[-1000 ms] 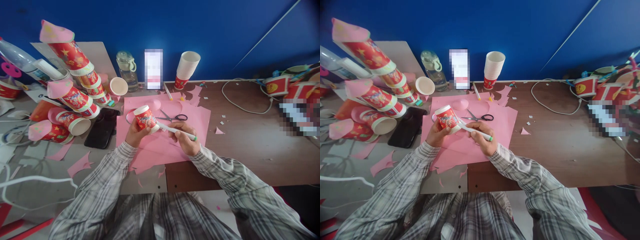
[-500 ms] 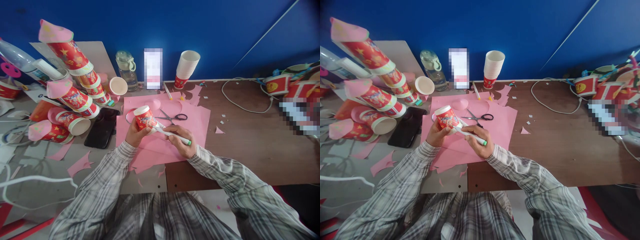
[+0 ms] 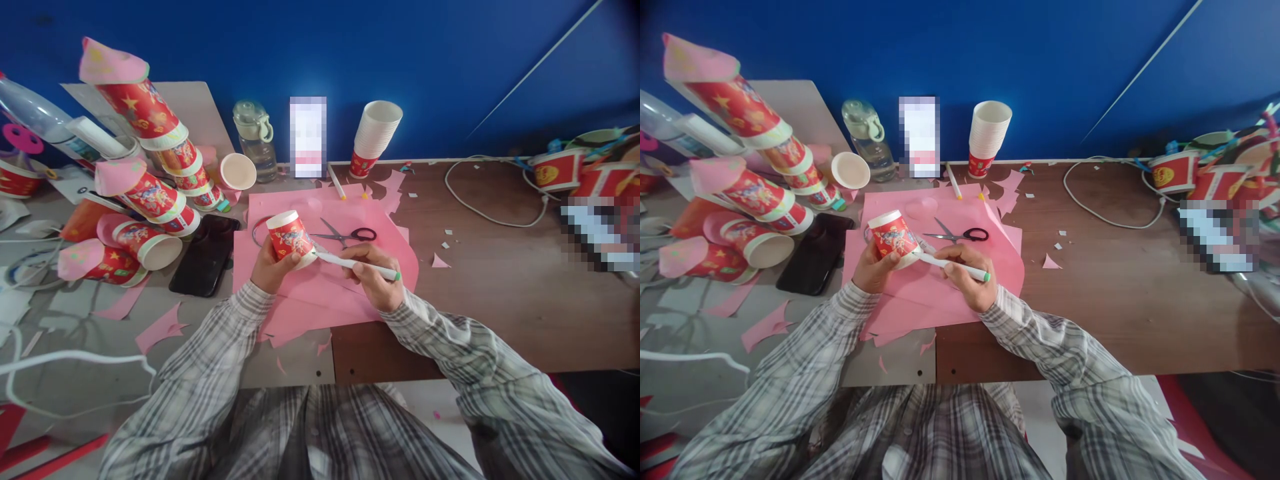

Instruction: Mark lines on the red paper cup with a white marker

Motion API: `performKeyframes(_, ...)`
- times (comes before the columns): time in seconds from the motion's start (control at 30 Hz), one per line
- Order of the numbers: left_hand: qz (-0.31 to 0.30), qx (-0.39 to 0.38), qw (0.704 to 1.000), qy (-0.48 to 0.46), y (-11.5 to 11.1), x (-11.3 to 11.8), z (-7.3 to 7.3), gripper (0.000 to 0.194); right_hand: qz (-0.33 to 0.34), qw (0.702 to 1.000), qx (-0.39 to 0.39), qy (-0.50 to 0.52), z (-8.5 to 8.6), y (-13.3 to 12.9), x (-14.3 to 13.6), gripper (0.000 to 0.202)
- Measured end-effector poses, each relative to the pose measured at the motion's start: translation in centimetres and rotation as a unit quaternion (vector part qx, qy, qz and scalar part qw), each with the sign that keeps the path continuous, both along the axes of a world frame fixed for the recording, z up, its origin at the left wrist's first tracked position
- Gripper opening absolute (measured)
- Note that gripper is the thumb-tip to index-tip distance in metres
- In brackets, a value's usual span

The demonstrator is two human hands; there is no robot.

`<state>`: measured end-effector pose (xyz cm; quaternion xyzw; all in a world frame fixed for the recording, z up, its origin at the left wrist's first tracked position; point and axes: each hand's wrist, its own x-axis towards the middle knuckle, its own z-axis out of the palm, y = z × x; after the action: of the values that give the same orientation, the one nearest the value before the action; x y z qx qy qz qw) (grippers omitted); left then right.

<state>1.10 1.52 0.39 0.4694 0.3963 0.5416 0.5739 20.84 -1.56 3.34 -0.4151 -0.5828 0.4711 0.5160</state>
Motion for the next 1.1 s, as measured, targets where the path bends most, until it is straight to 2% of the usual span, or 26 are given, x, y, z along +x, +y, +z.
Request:
performKeyframes(0.17, 0.02, -0.01, 1.0, 0.014, -0.1, 0.1, 0.0, 0.069, 0.045, 0.999, -0.004, -0.017, 0.5, -0.4, -0.3, 0.027)
performKeyframes(0.37, 0.029, 0.011, 0.999, 0.022, -0.2, 0.1, -0.2, 0.076, 0.054, 0.993, 0.076, -0.065, 0.9, -0.6, -0.7, 0.024)
performKeyframes(0.5, 0.032, 0.015, 0.999, 0.023, -0.2, 0.2, -0.2, 0.075, 0.053, 0.99, 0.093, -0.087, 0.7, -0.5, -0.7, 0.024)
performKeyframes(0.8, 0.038, 0.017, 0.999, 0.023, 0.3, -0.4, -1.2, 0.067, 0.018, 0.989, 0.065, -0.135, 1.2, -0.2, -0.1, 0.022)
performKeyframes(0.97, 0.042, 0.044, 0.997, 0.039, 0.2, -0.3, -1.1, 0.063, 0.005, 0.993, 0.059, -0.106, 0.9, -0.2, 0.2, 0.023)
performKeyframes(1.1, 0.055, 0.056, 0.995, 0.064, 0.0, -0.2, -0.9, 0.063, 0.028, 0.995, 0.043, -0.084, 1.1, -0.4, 0.1, 0.026)
